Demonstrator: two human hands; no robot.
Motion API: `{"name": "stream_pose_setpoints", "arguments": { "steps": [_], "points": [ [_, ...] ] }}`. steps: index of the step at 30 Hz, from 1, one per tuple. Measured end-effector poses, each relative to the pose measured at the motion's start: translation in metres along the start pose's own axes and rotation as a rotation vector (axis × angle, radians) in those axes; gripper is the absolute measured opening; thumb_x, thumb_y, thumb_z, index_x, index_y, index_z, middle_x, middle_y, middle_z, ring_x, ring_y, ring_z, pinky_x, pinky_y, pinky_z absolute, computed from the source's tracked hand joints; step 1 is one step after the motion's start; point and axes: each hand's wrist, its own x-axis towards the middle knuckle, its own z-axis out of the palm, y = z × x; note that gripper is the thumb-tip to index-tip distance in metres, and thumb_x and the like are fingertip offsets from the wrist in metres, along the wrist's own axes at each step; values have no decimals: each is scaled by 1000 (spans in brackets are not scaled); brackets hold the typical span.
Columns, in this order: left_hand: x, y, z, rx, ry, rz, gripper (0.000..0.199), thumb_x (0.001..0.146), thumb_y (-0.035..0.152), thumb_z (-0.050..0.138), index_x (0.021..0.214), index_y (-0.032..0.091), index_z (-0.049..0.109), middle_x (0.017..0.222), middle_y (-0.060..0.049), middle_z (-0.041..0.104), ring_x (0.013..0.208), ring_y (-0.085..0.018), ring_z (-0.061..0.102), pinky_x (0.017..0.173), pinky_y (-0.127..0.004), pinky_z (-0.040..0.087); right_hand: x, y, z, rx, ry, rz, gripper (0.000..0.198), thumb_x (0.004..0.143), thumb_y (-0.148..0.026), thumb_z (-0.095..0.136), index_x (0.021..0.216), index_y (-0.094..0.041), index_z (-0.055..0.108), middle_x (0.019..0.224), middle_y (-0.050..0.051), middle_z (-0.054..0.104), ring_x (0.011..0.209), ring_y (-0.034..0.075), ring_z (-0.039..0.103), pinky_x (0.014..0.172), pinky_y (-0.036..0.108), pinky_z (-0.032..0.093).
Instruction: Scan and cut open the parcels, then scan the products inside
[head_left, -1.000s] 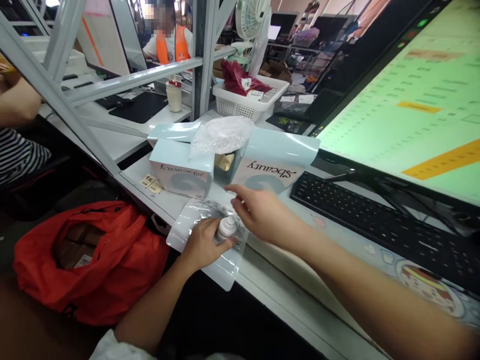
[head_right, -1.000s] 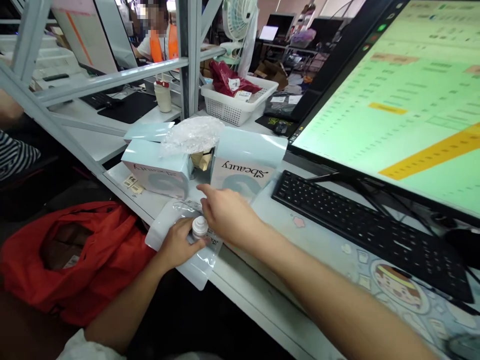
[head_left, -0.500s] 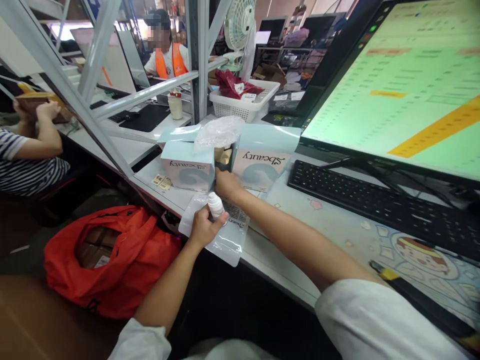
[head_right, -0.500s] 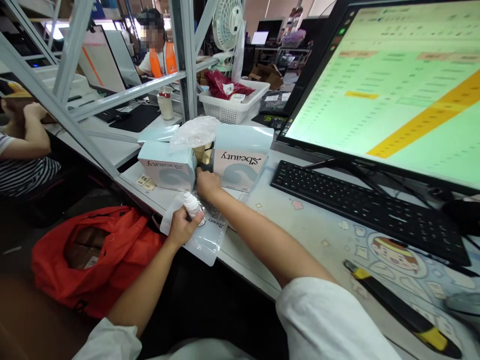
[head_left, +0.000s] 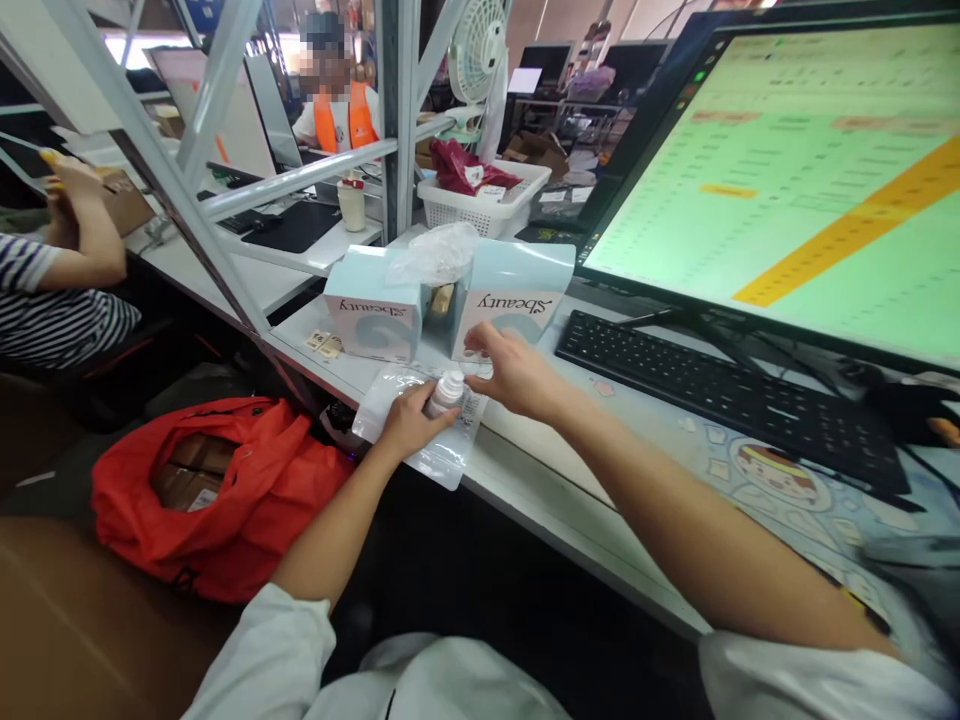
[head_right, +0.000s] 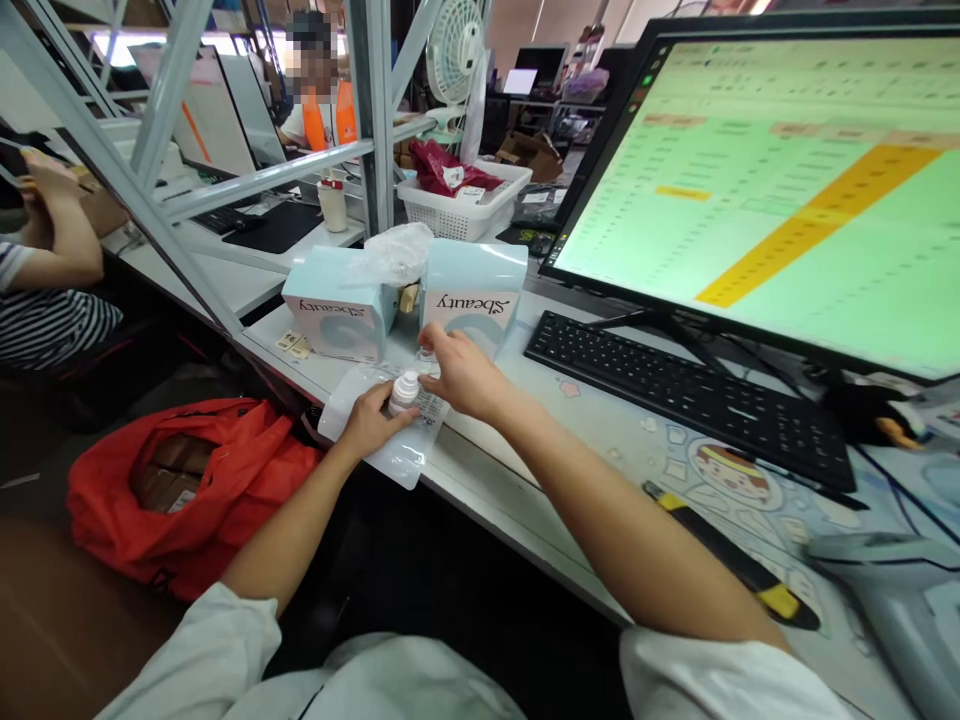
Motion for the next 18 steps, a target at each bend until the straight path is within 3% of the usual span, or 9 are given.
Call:
{"name": "stream_pose_setpoints", "arguments": {
  "steps": [4,9,13,18],
  "points": [
    [-1,2,5,109,-48,49,32,87,37,82,112,21,72,106,-7,74,105,-27,68,93,-37,53,-11,-9,-23,-175,-201,-184,34,87,-26,73,120,-18,68,113,11,71,113,30,57,92,40,46],
    [-2,3,6,157,-97,111,28,90,39,79,111,22,72,104,-6,74,105,-28,68,96,-38,52,-11,-30,-23,-367,-399,-173,32,89,-32,76,118,-17,74,112,14,70,112,30,62,82,34,44],
    [-1,2,6,150,-86,82,21,90,35,76,105,21,71,101,-7,73,102,-28,68,92,-38,52,-8,-34,-8,-367,-387,-145,31,95,-37,68,118,-16,70,114,14,71,99,26,68,74,32,42],
    [-1,-3,4,129,-91,10,21,87,26,74,105,19,69,98,-7,73,96,-27,69,87,-36,53,-7,-44,13,-332,-306,-49,37,100,-44,59,123,-15,63,117,18,72,103,28,69,78,33,45]
  ]
}}
